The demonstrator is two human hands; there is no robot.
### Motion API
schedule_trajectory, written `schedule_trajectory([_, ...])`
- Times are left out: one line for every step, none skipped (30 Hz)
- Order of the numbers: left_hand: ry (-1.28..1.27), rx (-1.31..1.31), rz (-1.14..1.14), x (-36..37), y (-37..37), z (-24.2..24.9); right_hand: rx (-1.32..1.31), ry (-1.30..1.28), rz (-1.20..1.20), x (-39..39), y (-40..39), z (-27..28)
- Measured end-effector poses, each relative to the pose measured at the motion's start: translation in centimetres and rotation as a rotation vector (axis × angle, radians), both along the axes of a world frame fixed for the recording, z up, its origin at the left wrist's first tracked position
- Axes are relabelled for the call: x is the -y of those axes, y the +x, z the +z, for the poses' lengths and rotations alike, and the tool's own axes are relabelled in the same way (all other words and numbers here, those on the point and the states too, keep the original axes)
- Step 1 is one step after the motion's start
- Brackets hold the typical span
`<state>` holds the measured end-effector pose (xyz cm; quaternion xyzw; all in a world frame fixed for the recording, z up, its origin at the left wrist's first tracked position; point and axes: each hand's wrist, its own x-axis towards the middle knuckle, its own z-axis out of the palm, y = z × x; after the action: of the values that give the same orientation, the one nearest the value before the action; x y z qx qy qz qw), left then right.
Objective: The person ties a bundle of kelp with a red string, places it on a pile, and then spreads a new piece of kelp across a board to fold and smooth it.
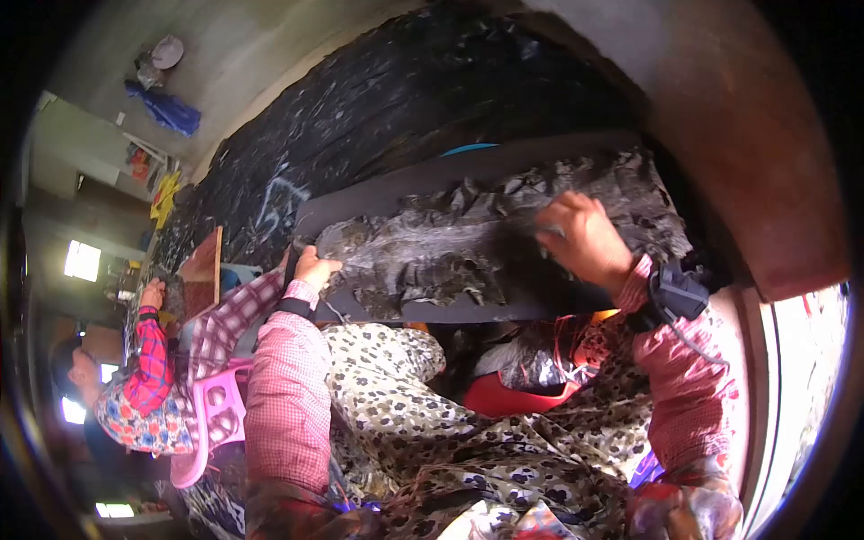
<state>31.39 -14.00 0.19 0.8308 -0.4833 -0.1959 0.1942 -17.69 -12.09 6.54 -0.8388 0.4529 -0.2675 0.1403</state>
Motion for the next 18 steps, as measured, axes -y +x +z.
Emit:
schedule_trajectory([0.047, 0.032, -0.002, 0.8, 2.1, -1.8, -0.017, 0.002, 0.011, -0.4, 1.3, -0.1])
schedule_trajectory([0.022, -0.06, 0.008, 0.9, 2.9, -2.0, -0.011, 0.014, 0.01, -0.6, 2.0, -0.5])
schedule_trajectory([0.021, -0.051, 0.025, 0.9, 3.3, -1.0, -0.005, 0.025, 0.009, -0.7, 2.5, -1.0])
schedule_trajectory([0.058, -0.249, 0.048, 0.7, 3.1, 0.9, 0.002, 0.024, 0.026, -0.8, 2.6, -1.5])
schedule_trajectory([0.091, -0.448, 0.07, 0.5, 2.8, 2.8, -0.011, -0.027, 0.019, -0.9, 2.3, -2.0])
schedule_trajectory([0.051, -0.518, 0.15, -0.1, 1.1, 5.3, -0.027, -0.075, 0.011, -0.8, 2.1, -2.4])
schedule_trajectory([0.029, -0.542, 0.227, -0.1, 1.2, 5.8, -0.022, -0.07, 0.023, -0.6, 2.0, -2.6])
schedule_trajectory([0.144, -0.548, 0.206, -0.1, 1.2, 7.2, -0.061, -0.095, 0.009, -0.6, 1.8, -2.7])
schedule_trajectory([0.258, -0.553, 0.181, 0.0, 1.4, 8.3, -0.1, -0.121, -0.009, -0.5, 1.8, -2.9])
schedule_trajectory([0.259, -0.55, 0.183, 0.1, 1.9, 8.5, -0.104, -0.16, -0.019, -0.2, 1.9, -3.1])
schedule_trajectory([0.288, -0.534, 0.138, 0.2, 2.2, 8.6, -0.104, -0.159, -0.022, -0.1, 1.9, -2.9])
schedule_trajectory([0.321, -0.519, 0.091, 0.4, 2.4, 8.7, -0.079, -0.148, -0.026, 0.1, 1.7, -2.5])
schedule_trajectory([0.329, -0.519, 0.084, 0.7, 3.2, 8.4, -0.055, -0.135, -0.033, 0.2, 1.5, -2.0])
schedule_trajectory([0.36, -0.536, 0.022, 1.0, 4.0, 8.1, -0.009, -0.131, -0.024, 0.2, 1.1, -1.0])
schedule_trajectory([0.389, -0.555, -0.038, 1.0, 4.3, 7.8, 0.035, -0.128, -0.014, 0.2, 0.6, 0.3])
schedule_trajectory([0.37, -0.558, -0.033, 1.1, 4.4, 7.3, 0.058, -0.052, 0.018, 0.1, 0.0, 1.3])
schedule_trajectory([0.372, -0.562, -0.036, 1.3, 4.1, 6.4, 0.053, -0.05, 0.016, 0.2, -0.2, 1.2])
schedule_trajectory([0.344, -0.447, -0.064, 1.4, 3.4, 5.6, -0.013, -0.019, 0.086, 0.3, -0.5, 1.0])
